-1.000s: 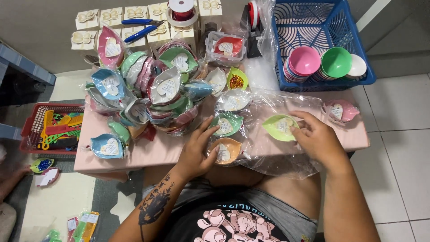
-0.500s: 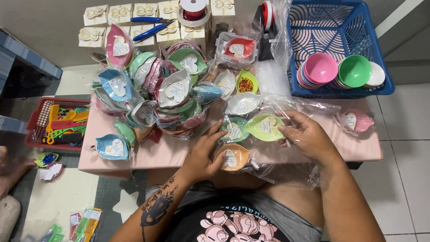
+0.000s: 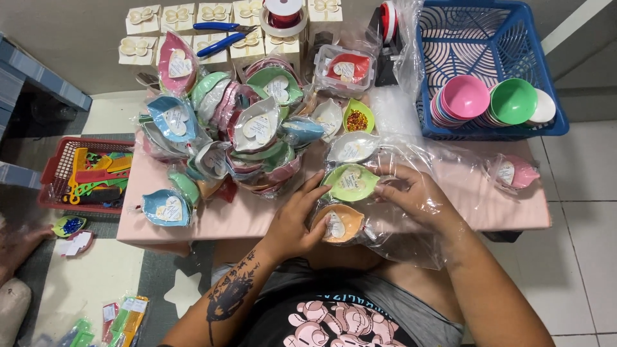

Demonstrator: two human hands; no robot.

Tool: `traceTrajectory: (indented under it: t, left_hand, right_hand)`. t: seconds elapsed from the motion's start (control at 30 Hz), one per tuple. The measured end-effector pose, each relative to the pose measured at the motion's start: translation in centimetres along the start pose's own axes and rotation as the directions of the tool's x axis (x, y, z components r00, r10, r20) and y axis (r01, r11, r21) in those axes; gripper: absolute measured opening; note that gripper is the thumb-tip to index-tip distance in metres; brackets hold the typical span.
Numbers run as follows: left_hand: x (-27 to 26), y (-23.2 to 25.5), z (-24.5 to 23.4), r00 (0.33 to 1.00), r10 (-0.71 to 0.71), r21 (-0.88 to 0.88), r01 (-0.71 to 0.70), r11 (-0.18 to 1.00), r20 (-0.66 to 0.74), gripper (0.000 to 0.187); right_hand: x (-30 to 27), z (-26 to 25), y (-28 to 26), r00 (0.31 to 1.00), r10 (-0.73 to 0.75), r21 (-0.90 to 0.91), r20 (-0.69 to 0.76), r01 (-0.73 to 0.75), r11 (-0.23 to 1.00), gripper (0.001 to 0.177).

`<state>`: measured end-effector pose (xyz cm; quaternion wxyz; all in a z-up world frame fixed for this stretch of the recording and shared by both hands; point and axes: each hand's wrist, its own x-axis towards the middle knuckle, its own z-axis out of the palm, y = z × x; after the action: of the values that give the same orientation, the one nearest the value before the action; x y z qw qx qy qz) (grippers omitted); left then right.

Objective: Packing small heart-shaped decorative bowls into individual plastic bags at a workshop station.

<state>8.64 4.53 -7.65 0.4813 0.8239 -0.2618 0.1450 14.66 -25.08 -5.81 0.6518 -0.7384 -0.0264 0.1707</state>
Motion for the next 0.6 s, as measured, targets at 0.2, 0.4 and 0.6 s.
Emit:
traceTrajectory:
  t: [0.2,0.4,0.6]
  left_hand:
    - [0.1,0.0,0.0,1.000,-0.005,-0.008,0.005,1.000,0.025,0.059]
    - [0.2,0.4,-0.1,0.999,-0.017,-0.007,0.017,1.000,0.035,0.057]
    - [0.7,2.3,-0.5,1.000,0.004,0.112,-0.006,0.994,0.012,0.049]
  right_hand:
    - [-1.4,1.0,-2.8,0.995,-0.079,-0.426,0.059,0.097,0.899,0.065]
    - [-0.5,1.5,-3.4,0.946,-0.287,-0.561,0.152,0.321,0.763,0.047]
    - [-0.9,1.5,-2.8,0.931,-0.358,-0.636,0.073,0.320,0.702,0.042]
